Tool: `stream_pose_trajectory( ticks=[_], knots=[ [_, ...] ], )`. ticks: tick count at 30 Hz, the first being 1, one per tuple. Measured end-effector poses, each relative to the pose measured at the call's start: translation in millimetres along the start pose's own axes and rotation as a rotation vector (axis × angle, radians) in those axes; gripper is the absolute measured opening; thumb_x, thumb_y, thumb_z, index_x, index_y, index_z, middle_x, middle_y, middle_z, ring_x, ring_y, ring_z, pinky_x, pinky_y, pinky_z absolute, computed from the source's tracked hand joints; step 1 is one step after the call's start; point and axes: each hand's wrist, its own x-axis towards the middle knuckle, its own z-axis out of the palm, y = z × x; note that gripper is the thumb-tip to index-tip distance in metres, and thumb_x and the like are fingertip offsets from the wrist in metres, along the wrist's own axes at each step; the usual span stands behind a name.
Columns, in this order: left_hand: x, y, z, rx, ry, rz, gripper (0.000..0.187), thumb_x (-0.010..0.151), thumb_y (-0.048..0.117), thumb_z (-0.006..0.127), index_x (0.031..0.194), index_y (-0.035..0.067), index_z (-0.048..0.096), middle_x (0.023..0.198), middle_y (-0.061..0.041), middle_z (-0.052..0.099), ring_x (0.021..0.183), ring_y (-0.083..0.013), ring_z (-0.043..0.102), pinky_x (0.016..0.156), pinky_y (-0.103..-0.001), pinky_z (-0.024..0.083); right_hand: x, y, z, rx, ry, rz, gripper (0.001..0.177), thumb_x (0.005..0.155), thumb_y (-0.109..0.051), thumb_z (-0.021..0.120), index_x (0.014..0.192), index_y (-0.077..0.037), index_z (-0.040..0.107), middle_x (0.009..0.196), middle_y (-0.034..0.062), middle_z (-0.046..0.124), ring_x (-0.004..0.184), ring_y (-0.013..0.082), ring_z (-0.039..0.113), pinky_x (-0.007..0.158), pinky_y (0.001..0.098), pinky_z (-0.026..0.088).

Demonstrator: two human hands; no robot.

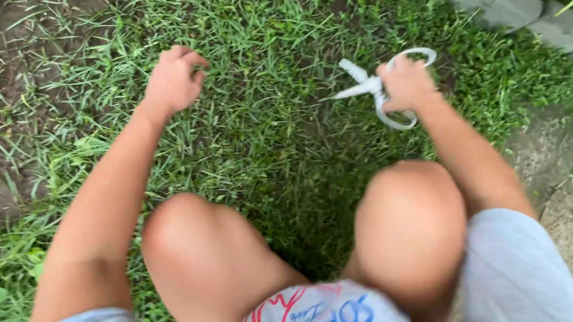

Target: Trim grass and weeds using a pair of scissors in a garden area.

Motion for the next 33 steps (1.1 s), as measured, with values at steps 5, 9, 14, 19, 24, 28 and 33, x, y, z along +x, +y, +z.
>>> stream_pose_trajectory(
  ticks=[5,9,14,19,24,28,33],
  knots=[
    [0.3,0.2,-0.5,0.17,0.002,-0.045,0.024,0.094,0.024,0.067,0.115,0.017,0.075,0.126,-0.02,0.064,0.118,-0.0433,0.058,0.101,-0.052,0.048,29.2,-46.7,39.8,0.018,0.141,-0.174,0.071,0.059,-0.058,0.088,0.11,-0.015,0.064,0.102,0.0148,0.065,0.104,0.0363,0.061,0.077,0.0608,0.05],
    [8.8,24.4,10.6,0.403,-0.119,-0.165,0.025,0.093,0.025,0.067,0.116,0.02,0.076,0.125,-0.02,0.065,0.116,-0.0405,0.06,0.097,-0.051,0.053,67.2,-70.7,85.4,0.2,0.266,-0.24,0.066,0.067,-0.039,0.086,0.118,-0.011,0.057,0.107,0.0179,0.062,0.102,0.0377,0.063,0.076,0.0535,0.053],
    [26.3,109.7,11.2,0.378,-0.113,-0.205,0.029,0.09,0.026,0.066,0.118,0.02,0.075,0.126,-0.016,0.065,0.118,-0.0383,0.06,0.098,-0.051,0.053,86.2,-35.3,125.4,0.334,0.125,-0.371,0.051,0.086,-0.027,0.077,0.124,-0.004,0.053,0.112,0.0221,0.062,0.097,0.0425,0.066,0.082,0.0523,0.054],
    [-4.1,152.0,25.5,0.309,-0.062,-0.31,0.031,0.089,0.025,0.066,0.118,0.017,0.075,0.127,-0.018,0.064,0.116,-0.0378,0.06,0.097,-0.051,0.052,70.0,-11.8,107.3,0.441,0.103,-0.368,0.044,0.092,-0.028,0.073,0.127,-0.008,0.056,0.115,0.0182,0.063,0.104,0.0416,0.066,0.087,0.0535,0.054],
    [-81.8,146.5,72.1,0.16,0.152,-0.467,0.029,0.097,0.032,0.065,0.118,0.015,0.075,0.133,-0.02,0.064,0.123,-0.0397,0.059,0.105,-0.051,0.047,85.1,-28.1,40.3,0.316,0.106,-0.228,0.094,0.066,-0.064,0.088,0.131,-0.008,0.051,0.12,0.0217,0.049,0.114,0.0398,0.056,0.089,0.0568,0.047],
    [-124.2,201.8,44.0,0.288,0.013,-0.702,0.036,0.092,0.035,0.067,0.124,0.019,0.074,0.127,-0.016,0.067,0.119,-0.0378,0.062,0.102,-0.05,0.052,154.6,-34.5,78.2,0.271,0.294,-0.391,0.089,0.064,-0.057,0.09,0.126,-0.005,0.053,0.112,0.0217,0.056,0.097,0.0388,0.063,0.077,0.0536,0.053],
    [-169.1,255.8,-4.5,0.532,-0.08,-0.74,0.034,0.095,0.041,0.067,0.124,0.025,0.077,0.123,-0.011,0.072,0.116,-0.0317,0.069,0.098,-0.046,0.058,159.6,-35.1,96.3,0.405,0.15,-0.504,0.054,0.094,-0.055,0.076,0.117,-0.008,0.059,0.103,0.0146,0.071,0.088,0.035,0.071,0.076,0.0492,0.057]
  ],
)
